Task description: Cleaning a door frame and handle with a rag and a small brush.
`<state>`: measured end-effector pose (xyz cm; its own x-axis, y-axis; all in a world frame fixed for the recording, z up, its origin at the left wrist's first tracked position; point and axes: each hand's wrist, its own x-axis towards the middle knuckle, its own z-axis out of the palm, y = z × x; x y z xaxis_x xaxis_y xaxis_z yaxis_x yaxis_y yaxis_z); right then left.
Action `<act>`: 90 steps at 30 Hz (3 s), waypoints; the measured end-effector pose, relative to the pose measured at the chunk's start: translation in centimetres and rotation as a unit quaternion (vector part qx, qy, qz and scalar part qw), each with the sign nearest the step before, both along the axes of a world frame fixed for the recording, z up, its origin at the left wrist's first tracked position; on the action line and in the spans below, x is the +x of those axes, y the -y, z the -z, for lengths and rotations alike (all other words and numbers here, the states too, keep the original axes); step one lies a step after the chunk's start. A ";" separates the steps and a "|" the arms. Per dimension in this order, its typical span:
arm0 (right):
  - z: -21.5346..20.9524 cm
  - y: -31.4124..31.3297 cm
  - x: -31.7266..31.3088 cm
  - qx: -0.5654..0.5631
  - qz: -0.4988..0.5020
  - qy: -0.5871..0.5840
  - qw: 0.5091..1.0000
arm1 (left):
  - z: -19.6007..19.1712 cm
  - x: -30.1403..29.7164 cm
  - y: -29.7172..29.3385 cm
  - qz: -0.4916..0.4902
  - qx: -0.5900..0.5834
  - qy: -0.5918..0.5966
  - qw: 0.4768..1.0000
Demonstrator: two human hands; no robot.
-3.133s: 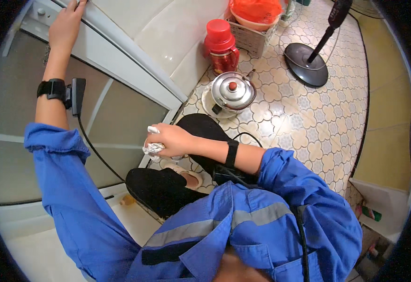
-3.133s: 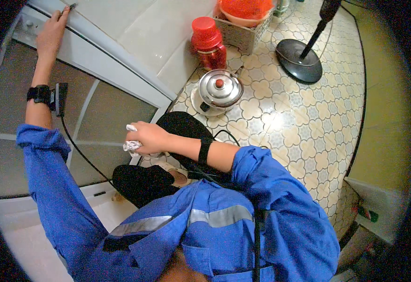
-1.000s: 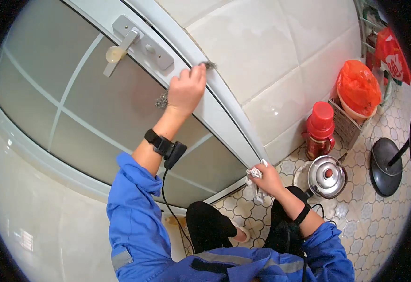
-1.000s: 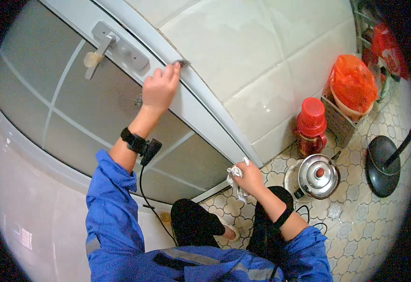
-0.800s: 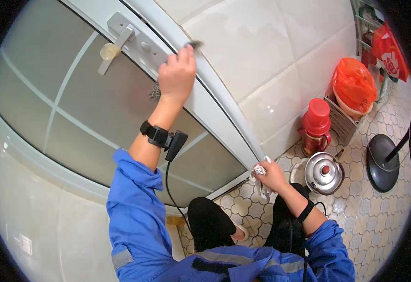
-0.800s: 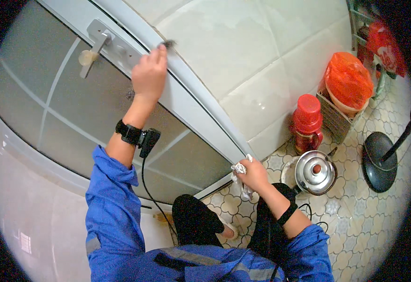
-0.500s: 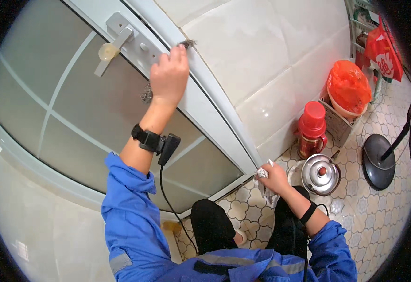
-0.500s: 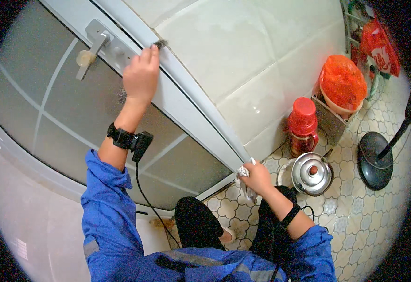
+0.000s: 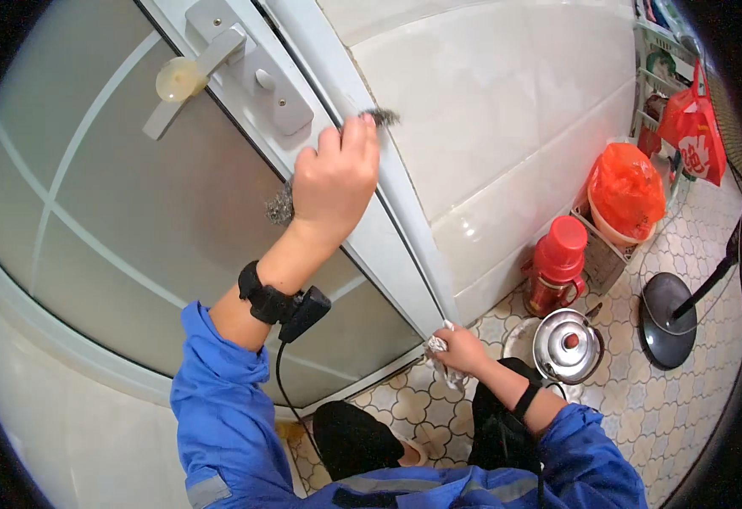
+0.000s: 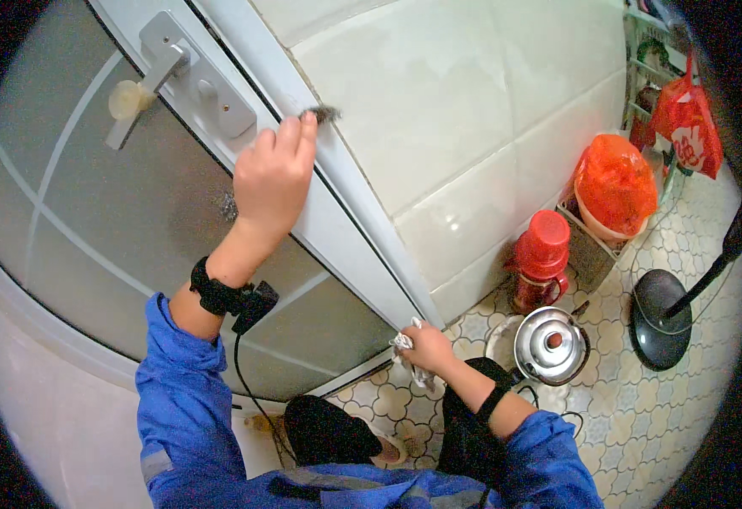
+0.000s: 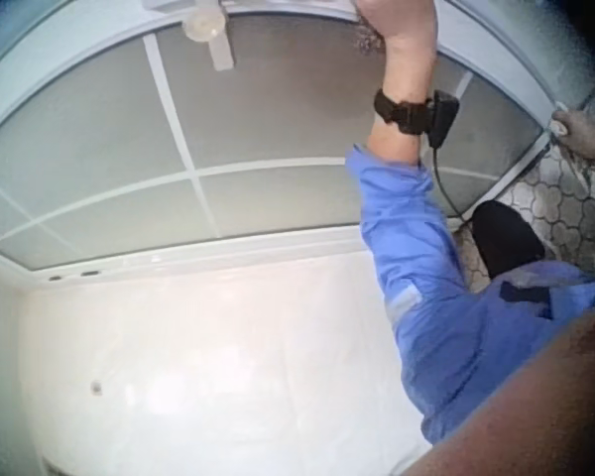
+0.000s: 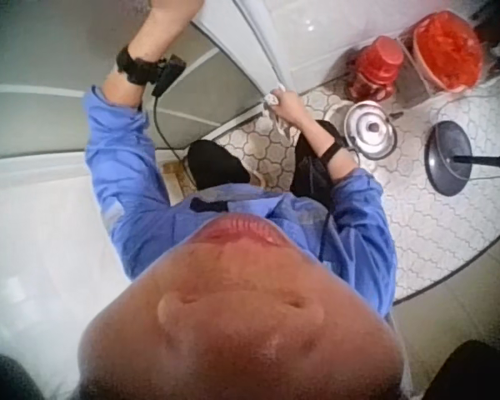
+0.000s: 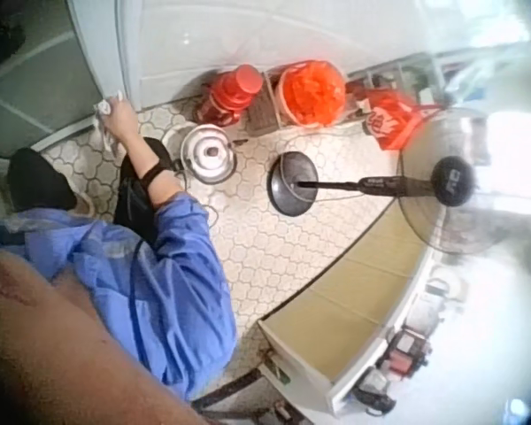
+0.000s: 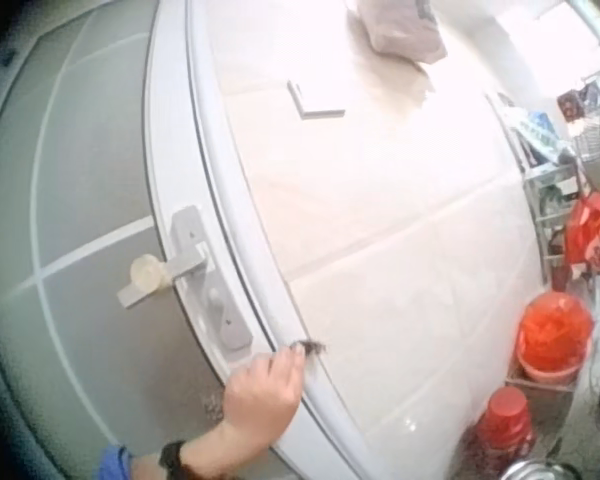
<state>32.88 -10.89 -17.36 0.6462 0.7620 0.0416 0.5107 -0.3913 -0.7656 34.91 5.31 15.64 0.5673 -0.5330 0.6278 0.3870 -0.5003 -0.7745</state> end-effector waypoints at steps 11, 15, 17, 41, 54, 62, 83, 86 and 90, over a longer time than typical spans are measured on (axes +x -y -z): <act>-1.9 -1.1 -1.2 0.006 -0.015 0.016 1.000 | -1.3 0.1 -0.7 0.003 0.008 0.013 1.000; -1.0 -0.5 -0.8 0.001 -0.005 0.002 1.000 | -2.3 0.2 0.1 0.004 0.013 0.021 1.000; -0.7 -0.8 -0.5 -0.003 -0.008 0.012 1.000 | -2.4 0.4 0.2 -0.007 0.014 0.021 1.000; 0.2 -2.1 -0.3 -0.015 -0.032 0.024 0.999 | -2.8 -0.7 -0.3 0.009 -0.037 0.067 0.997; -18.9 -0.5 5.4 0.385 0.069 -0.021 0.920 | -0.4 -6.9 1.4 0.229 -0.390 0.033 0.891; -33.4 -2.2 6.6 0.451 0.047 0.387 0.803 | 3.4 -13.0 1.2 0.211 -0.530 -0.026 0.821; -25.4 -6.1 12.5 0.308 0.071 0.477 0.820 | 8.6 -17.8 -4.1 0.182 -0.579 -0.065 0.792; -25.2 -5.5 11.5 0.259 0.043 0.417 0.870 | 8.3 -18.5 -2.4 0.182 -0.596 -0.083 0.778; -20.3 -4.0 11.7 0.203 -0.004 0.432 0.879 | 9.7 -17.5 0.2 0.220 -0.588 -0.232 0.743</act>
<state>44.53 -6.92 2.93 0.2351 0.5746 0.7840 0.9713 -0.1695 -0.1670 17.43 5.07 5.98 0.8014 0.0320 0.5973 -0.1861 -0.9357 0.2998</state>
